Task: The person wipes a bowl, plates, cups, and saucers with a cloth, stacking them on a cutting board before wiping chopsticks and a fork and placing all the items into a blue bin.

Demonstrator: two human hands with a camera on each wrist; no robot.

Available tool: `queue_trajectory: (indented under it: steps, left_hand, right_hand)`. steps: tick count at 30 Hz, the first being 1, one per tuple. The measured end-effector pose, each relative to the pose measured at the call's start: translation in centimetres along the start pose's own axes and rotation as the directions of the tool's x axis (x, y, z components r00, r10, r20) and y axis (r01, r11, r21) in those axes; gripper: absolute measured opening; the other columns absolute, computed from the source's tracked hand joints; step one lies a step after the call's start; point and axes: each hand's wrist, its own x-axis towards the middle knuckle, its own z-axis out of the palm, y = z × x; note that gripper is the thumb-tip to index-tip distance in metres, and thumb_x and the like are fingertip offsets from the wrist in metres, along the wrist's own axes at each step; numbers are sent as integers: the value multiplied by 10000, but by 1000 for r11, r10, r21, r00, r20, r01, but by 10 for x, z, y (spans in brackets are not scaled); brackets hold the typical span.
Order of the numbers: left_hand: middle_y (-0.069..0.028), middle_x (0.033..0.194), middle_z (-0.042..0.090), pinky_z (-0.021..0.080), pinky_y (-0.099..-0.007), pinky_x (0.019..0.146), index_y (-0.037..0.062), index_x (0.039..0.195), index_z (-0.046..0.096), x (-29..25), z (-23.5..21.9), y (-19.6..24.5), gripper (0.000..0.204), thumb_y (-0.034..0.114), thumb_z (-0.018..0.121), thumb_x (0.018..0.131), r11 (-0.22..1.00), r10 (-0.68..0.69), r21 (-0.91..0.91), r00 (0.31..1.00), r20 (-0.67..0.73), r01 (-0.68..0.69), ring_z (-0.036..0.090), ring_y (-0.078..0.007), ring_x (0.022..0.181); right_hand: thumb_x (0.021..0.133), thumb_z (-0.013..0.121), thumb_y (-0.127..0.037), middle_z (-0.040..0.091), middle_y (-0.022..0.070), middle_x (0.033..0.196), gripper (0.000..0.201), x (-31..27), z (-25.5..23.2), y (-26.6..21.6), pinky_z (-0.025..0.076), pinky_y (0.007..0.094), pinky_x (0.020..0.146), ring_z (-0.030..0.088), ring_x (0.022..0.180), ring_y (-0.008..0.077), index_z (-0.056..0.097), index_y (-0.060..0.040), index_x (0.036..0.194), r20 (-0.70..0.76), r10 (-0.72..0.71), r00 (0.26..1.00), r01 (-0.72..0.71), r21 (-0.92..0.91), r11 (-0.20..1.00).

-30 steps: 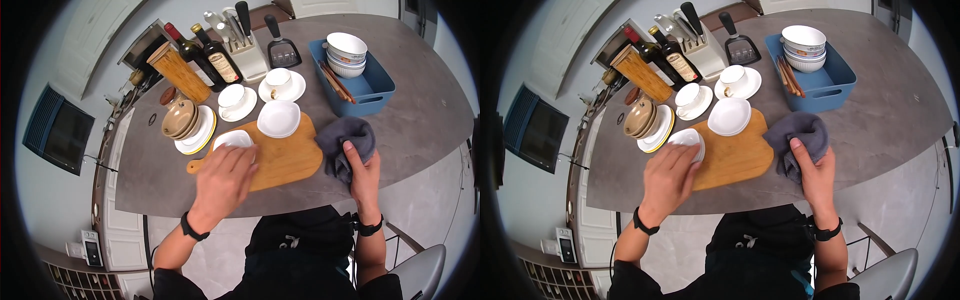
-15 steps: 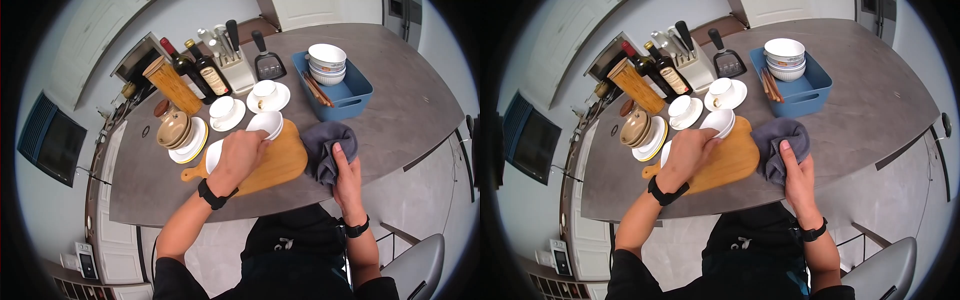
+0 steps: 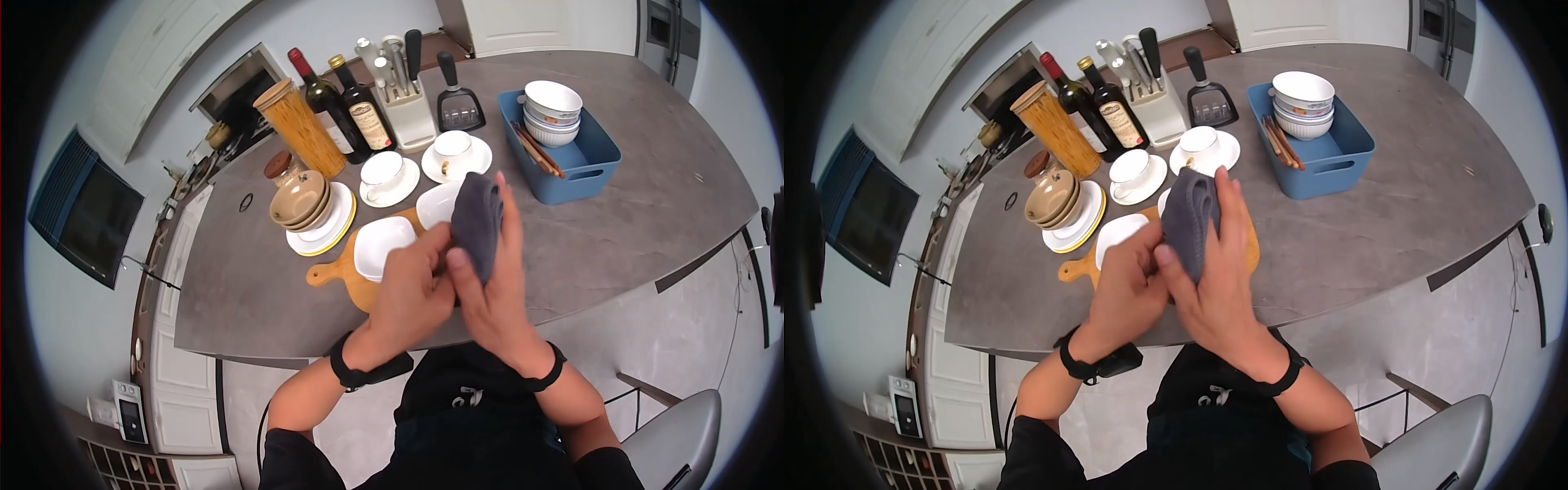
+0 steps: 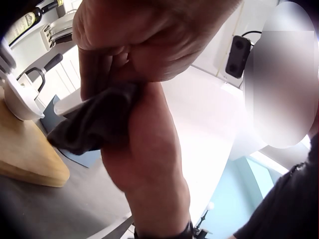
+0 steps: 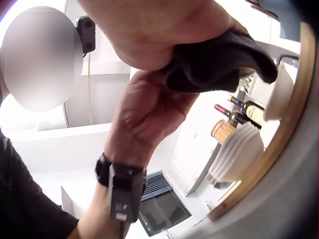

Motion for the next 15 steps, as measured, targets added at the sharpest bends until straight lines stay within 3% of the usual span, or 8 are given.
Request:
queue_trajectory:
  steps: [2, 3, 4, 6, 8, 10, 12, 15]
  left_hand:
    - [-171, 945, 748, 549, -282, 756, -21, 1225, 604, -15, -5, 12, 322, -112, 584, 916, 989, -135, 66, 989, 53, 132, 727, -140, 876]
    - [-168, 951, 743, 558, -294, 781, -24, 1213, 608, -21, -1, 10, 336, -126, 604, 892, 993, -81, -81, 996, 25, 83, 743, -162, 903]
    - [-168, 951, 743, 558, -294, 781, -24, 1213, 608, -27, -2, 9, 336, -126, 604, 892, 993, -83, -81, 996, 21, 85, 743, -162, 903]
    - [-172, 990, 737, 559, -297, 816, -28, 1214, 611, -34, -2, 7, 328, -111, 619, 896, 998, 2, -63, 1000, -5, -3, 763, -224, 957]
    - [-171, 1037, 736, 564, -306, 857, -34, 1229, 610, -41, -5, 10, 357, -117, 624, 882, 994, 70, 87, 998, 5, -70, 753, -258, 1007]
    - [-169, 1083, 734, 569, -315, 899, -40, 1245, 610, -42, -7, 7, 386, -123, 629, 868, 963, 127, 237, 992, 17, -127, 742, -293, 1056]
    - [-167, 1183, 715, 575, -354, 962, -45, 1277, 609, -37, -5, -2, 483, -144, 637, 804, 800, 399, 476, 916, 32, -365, 707, -332, 1109]
    - [-187, 1263, 684, 545, -423, 1040, -58, 1275, 617, -39, -15, -6, 446, -30, 636, 831, 704, 387, 599, 913, 128, -382, 669, -321, 1198]
  right_hand:
    - [1037, 626, -293, 638, 141, 1261, 492, 9, 0, -7, 503, 398, 953, 612, 1094, 206, 526, 46, 1380, -33, 6, 999, -5, 35, 999]
    - [1043, 606, -314, 649, 132, 1240, 495, 13, -3, -10, 503, 381, 941, 617, 1077, 199, 534, 41, 1381, 84, 243, 966, -257, 292, 921]
    - [1049, 586, -335, 661, 123, 1220, 501, 17, -6, -10, 502, 364, 929, 621, 1059, 191, 541, 36, 1382, 250, 427, 869, -494, 485, 721]
    - [1064, 512, -440, 697, 82, 1063, 532, 23, -6, 4, 522, 318, 865, 650, 998, 161, 575, -4, 1362, 467, 534, 704, -700, 584, 411]
    - [1074, 485, -465, 704, 89, 1127, 536, 19, -2, 3, 553, 334, 892, 678, 1029, 190, 567, -32, 1380, 622, 551, 556, -732, 681, -29]
    - [1079, 473, -478, 697, 93, 1170, 545, 8, 3, -5, 556, 345, 923, 678, 1061, 206, 556, -40, 1391, 657, 543, 522, -727, 676, -119]
    - [1084, 460, -491, 689, 97, 1213, 553, -7, 5, -10, 559, 356, 954, 679, 1093, 221, 546, -47, 1402, 700, 529, 480, -721, 658, -218]
    - [1082, 428, -558, 648, 93, 1293, 620, -14, -1, -11, 529, 339, 1005, 641, 1165, 188, 534, -40, 1406, 828, 366, 425, -697, 557, -451]
